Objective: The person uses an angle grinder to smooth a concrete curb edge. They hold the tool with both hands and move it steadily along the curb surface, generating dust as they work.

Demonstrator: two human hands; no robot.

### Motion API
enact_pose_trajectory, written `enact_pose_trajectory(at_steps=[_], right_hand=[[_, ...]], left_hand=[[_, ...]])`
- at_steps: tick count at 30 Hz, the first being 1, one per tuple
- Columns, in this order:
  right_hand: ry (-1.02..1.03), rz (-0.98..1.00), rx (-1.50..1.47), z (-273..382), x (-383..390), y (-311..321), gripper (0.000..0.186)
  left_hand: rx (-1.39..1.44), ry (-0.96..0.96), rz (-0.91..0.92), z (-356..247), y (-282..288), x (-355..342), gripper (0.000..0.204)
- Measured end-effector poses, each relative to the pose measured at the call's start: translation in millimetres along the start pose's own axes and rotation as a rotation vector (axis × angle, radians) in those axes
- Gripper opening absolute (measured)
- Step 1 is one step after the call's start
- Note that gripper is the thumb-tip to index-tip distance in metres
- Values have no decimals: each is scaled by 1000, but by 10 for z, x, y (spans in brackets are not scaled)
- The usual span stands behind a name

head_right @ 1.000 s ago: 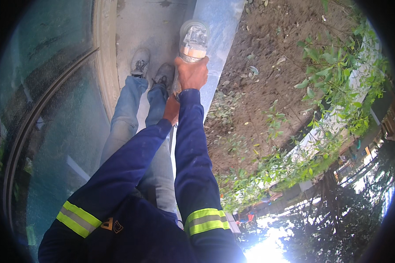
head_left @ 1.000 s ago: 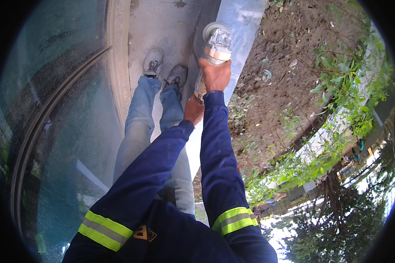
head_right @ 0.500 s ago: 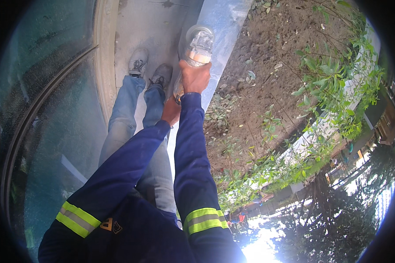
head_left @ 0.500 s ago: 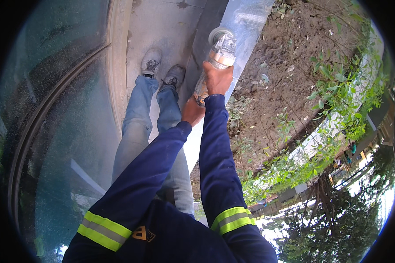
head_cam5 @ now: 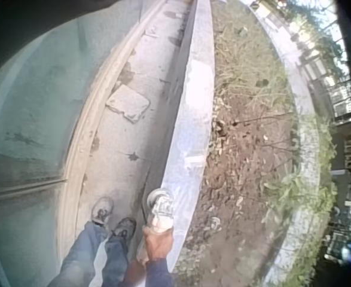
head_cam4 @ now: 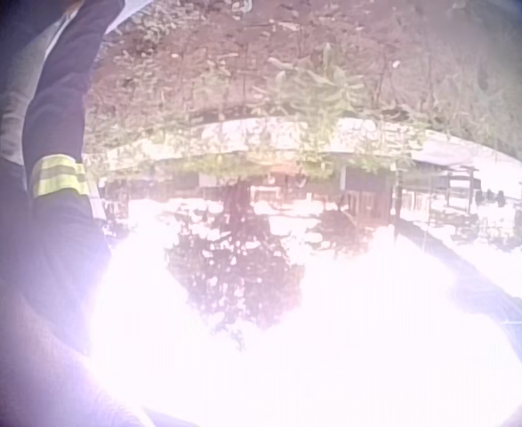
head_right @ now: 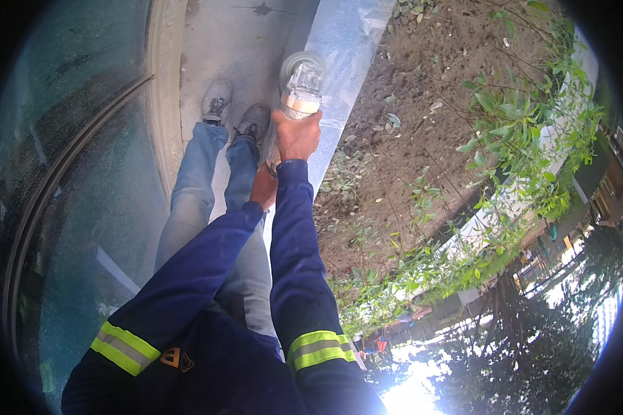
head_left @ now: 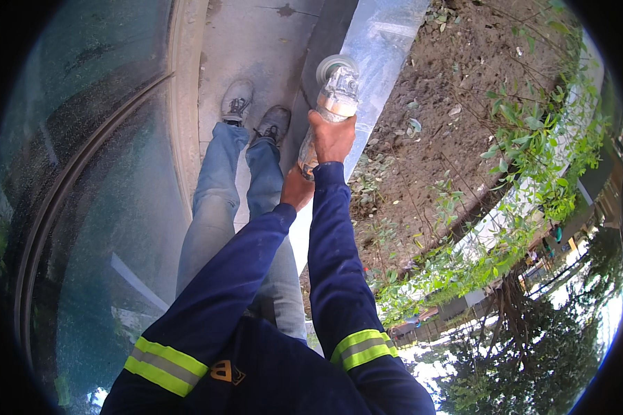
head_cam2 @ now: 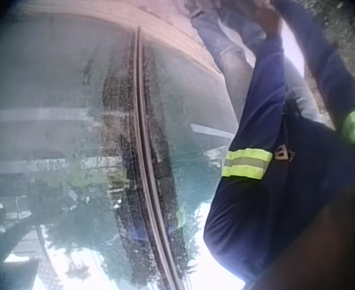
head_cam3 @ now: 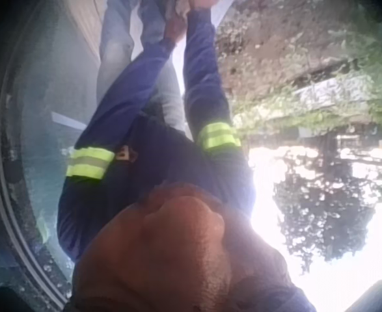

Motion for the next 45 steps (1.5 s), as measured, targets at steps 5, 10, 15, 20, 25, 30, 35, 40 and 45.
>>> enact_pose_trajectory(at_steps=[5, 10, 15, 20, 25, 30, 35, 40, 45], right_hand=[[15, -10, 2, 94, -110, 5, 77], [16, -31, 12, 205, -269, 25, 77], [11, -50, -74, 3, -281, 68, 76], [10, 10, -35, 29, -30, 6, 76], [21, 4, 7, 56, -54, -7, 78], [5, 24, 66, 185, -110, 20, 78], [-1, 49, 77, 106, 2, 20, 76], [-50, 67, 82, -79, 133, 19, 76], [-8, 58, 80, 26, 119, -18, 73]], left_hand=[[-100, 40, 35, -139, 8, -100, 53], [-64, -17, 29, -345, -19, -243, 55], [-93, 40, 56, -336, -54, -120, 58], [77, 14, 36, 64, -72, -39, 57], [-42, 49, 4, -37, -1, -35, 57], [-11, 27, -18, -236, -24, -46, 58], [56, 12, -50, -39, -28, 32, 56], [-11, 67, -47, 293, -36, 153, 51], [-5, 14, -66, 299, -16, 78, 48]])
Point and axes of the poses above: each hand's wrist, its own x-axis away from the middle knuckle, its own y-axis out of the back of the hand, z = x × y, the point moved 9 cm from there along -x, towards the middle knuckle, and after that the axes turned 4 degrees about -y, right-handed, at the moved point
